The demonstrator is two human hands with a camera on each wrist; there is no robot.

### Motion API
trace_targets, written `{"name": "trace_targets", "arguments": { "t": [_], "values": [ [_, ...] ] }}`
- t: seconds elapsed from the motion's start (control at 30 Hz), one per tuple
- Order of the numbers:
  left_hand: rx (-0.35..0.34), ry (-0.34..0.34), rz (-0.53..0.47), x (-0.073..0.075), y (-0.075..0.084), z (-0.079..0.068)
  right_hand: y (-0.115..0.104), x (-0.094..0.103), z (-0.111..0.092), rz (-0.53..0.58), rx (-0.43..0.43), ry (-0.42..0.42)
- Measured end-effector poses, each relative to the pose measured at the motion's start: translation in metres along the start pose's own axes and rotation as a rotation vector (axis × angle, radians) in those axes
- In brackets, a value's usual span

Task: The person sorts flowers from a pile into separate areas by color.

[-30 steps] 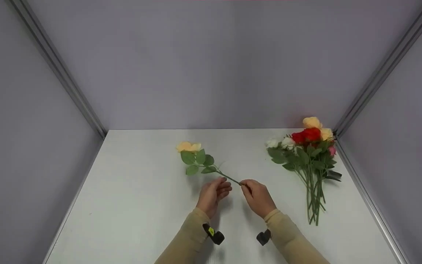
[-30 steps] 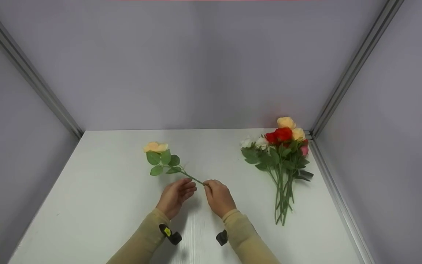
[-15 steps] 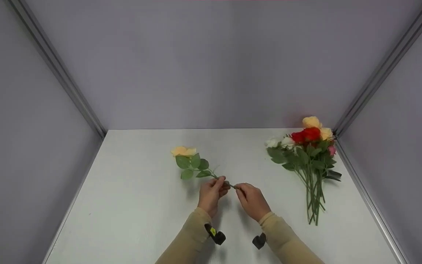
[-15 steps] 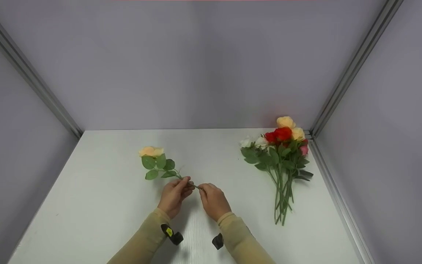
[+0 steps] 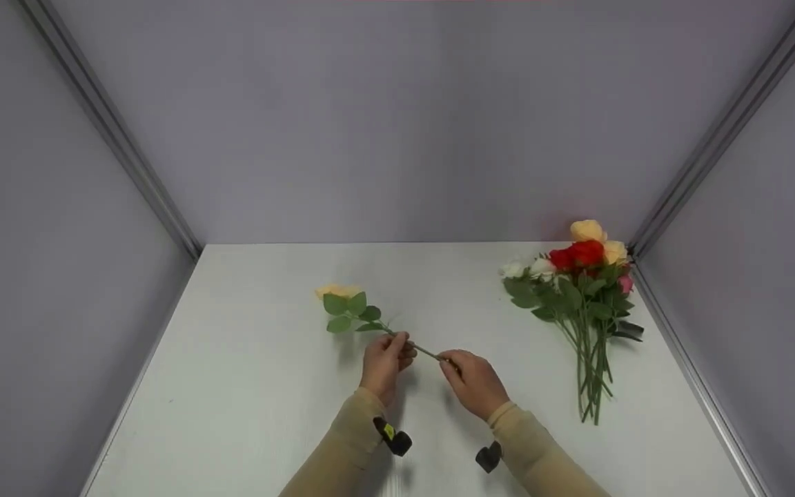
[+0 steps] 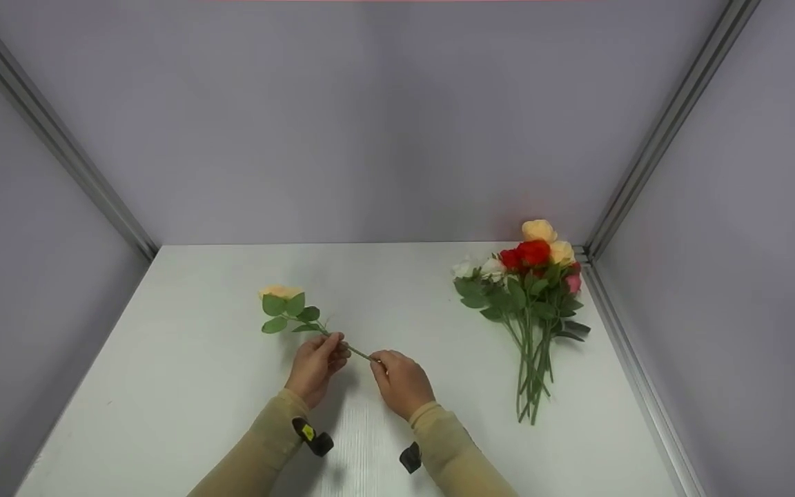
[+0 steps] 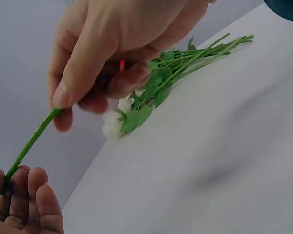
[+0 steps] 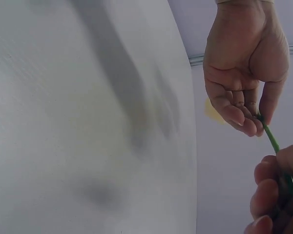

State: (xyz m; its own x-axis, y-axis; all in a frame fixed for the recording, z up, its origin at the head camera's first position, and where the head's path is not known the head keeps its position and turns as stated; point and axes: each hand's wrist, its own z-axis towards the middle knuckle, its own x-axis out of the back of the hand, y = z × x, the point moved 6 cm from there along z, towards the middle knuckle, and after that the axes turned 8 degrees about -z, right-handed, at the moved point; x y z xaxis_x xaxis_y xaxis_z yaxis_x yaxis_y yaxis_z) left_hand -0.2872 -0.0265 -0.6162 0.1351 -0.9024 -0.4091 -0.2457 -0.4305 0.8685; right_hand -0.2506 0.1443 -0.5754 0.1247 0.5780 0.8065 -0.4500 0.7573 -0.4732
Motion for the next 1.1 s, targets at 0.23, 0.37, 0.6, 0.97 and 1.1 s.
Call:
{"name": "trace_targets", "arguments": {
  "t": [0.23, 0.37, 0.6, 0.97, 1.1],
  "values": [
    [-0.007, 0.041, 0.026, 0.031, 0.011, 0.006, 0.010, 0.001, -0.007, 0.026, -0.010, -0.053],
    [0.014, 0.064, 0.062, 0.058, 0.014, 0.013, 0.027, 0.006, -0.016, 0.029, -0.034, -0.051],
    [0.098, 0.106, 0.156, 0.116, 0.017, 0.025, 0.064, 0.019, -0.036, 0.052, -0.164, -0.016],
    [0.114, 0.237, 0.514, 0.198, 0.036, 0.023, 0.108, 0.032, -0.064, 0.072, -0.336, -0.018],
    [0.106, 0.265, 0.661, 0.223, 0.047, 0.020, 0.132, 0.045, -0.075, 0.045, -0.411, 0.004]
  ]
}}
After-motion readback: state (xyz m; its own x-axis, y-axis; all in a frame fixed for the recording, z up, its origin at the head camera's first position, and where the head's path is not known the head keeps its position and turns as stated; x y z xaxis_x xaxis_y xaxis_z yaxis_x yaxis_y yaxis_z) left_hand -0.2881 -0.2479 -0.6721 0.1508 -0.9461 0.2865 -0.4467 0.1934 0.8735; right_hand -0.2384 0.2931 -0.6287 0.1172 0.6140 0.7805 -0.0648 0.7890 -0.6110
